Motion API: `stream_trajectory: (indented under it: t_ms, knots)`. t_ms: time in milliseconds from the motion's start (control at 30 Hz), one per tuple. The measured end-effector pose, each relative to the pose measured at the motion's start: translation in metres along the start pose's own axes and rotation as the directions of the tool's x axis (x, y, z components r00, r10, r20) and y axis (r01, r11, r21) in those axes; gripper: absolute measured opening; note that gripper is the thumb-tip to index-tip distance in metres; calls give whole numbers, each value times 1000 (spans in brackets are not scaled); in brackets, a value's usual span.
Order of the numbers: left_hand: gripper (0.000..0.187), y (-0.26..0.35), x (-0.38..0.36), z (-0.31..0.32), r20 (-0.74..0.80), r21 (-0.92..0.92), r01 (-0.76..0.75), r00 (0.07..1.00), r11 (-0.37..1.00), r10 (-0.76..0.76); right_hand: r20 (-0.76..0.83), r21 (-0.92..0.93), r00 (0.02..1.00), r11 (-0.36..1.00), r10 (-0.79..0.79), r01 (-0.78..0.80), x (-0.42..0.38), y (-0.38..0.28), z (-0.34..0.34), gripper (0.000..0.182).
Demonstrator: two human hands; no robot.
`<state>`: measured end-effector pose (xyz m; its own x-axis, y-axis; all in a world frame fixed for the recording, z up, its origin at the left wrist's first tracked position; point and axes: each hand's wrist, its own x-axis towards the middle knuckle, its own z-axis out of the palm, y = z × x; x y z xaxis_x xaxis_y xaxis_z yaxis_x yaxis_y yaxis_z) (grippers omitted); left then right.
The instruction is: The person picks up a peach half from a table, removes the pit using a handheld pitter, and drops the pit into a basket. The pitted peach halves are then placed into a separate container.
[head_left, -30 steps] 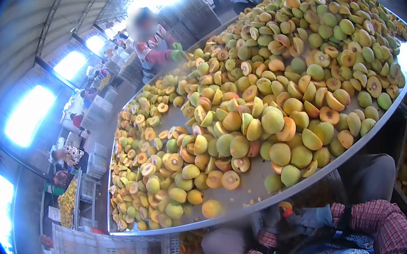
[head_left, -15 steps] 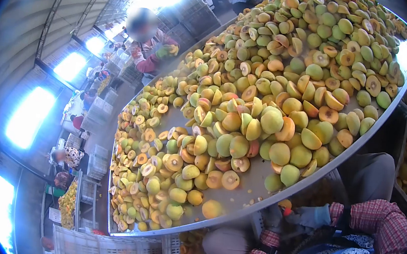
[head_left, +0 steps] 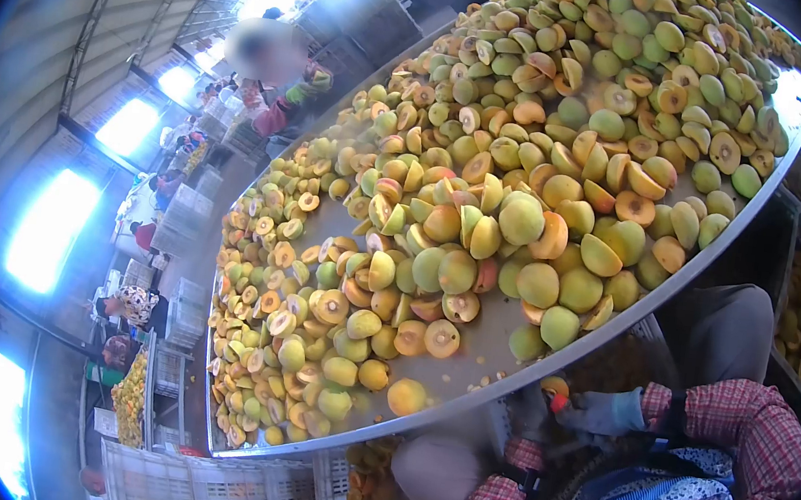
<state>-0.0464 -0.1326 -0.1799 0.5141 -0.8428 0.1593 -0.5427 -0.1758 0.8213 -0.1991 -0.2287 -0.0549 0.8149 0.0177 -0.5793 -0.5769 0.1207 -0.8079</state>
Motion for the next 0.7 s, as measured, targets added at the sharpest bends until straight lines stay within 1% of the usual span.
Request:
stream_trajectory:
  t_ms: [33, 67, 100, 133, 167, 200, 233, 267, 300, 333, 367, 400, 433, 467, 500, 533, 600, 633, 667, 700]
  knots:
    - [36, 1, 0, 1, -3, -48, 18, 1000, 999, -18, -68, 0, 984, 986, -167, 168, -2, -1, 2, 50]
    - [36, 0, 0, 2, -5, -109, 43, 999, 993, -44, -134, -8, 938, 947, -319, 321, -6, -1, 6, 51]
    - [36, 2, 3, 2, -5, -180, 72, 997, 981, -74, -158, 72, 937, 943, -311, 325, -5, 4, 8, 50]
    - [37, 5, 3, 2, 20, -289, 130, 991, 948, -130, -182, 164, 941, 935, -285, 315, 1, 14, 10, 49]
    - [37, 7, 2, 3, 51, -391, 192, 981, 900, -187, -112, -486, 445, 439, -889, 756, 18, 28, 3, 48]
    - [37, 11, 4, 5, 88, -498, 256, 965, 828, -246, -195, -141, 763, 787, -616, 600, 5, 18, 1, 43]
    - [37, 14, 6, 6, 134, -595, 313, 947, 740, -293, -128, 217, 959, 936, -254, 277, -8, 1, -3, 38]
    - [38, 17, 7, 6, 171, -668, 350, 931, 657, -322, -44, 385, 986, 913, 163, -134, -14, -11, -7, 31]
    - [38, 20, 9, 6, 214, -724, 387, 913, 571, -348, -33, 391, 982, 907, 184, -156, -12, -8, -9, 31]
    - [38, 23, 6, 7, 185, -705, 351, 930, 617, -318, -8, 463, 984, 873, 178, -154, -10, -4, -8, 34]
    - [38, 31, 7, 5, 137, -663, 297, 951, 688, -278, 11, 535, 986, 832, 168, -148, -8, -1, -6, 37]
    - [38, 43, 4, 6, -5, -479, 147, 985, 866, -170, -17, 468, 979, 867, 202, -171, -9, -4, -5, 35]
    - [38, 33, 2, 8, -2, -480, 153, 984, 864, -176, -14, 470, 978, 865, 207, -177, -9, -7, -4, 35]
    - [38, 15, -2, 12, 42, -578, 211, 972, 788, -229, -29, 458, 983, 876, 181, -148, -11, -10, -3, 36]
    - [38, 15, -1, 11, 92, -667, 265, 957, 696, -276, -45, 445, 987, 888, 154, -119, -12, -11, -3, 37]
    - [38, 15, -2, 10, 97, -668, 271, 955, 693, -280, -43, 448, 986, 885, 159, -123, -11, -11, -3, 37]
    - [42, 25, 0, 5, 59, -502, 250, 965, 828, -255, -78, 269, 978, 948, 195, -168, -9, -11, -4, 42]
    - [42, 32, 4, 2, 58, -501, 248, 966, 829, -254, -78, 268, 978, 949, 193, -166, -9, -14, -4, 42]
    - [35, 38, 8, 1, -89, -323, 90, 988, 942, -125, -108, 223, 975, 960, 196, -168, -10, -17, -3, 45]
    - [31, 41, 8, 0, -201, -113, -54, 979, 992, 30, -137, 181, 970, 968, 200, -174, -11, -17, -1, 49]
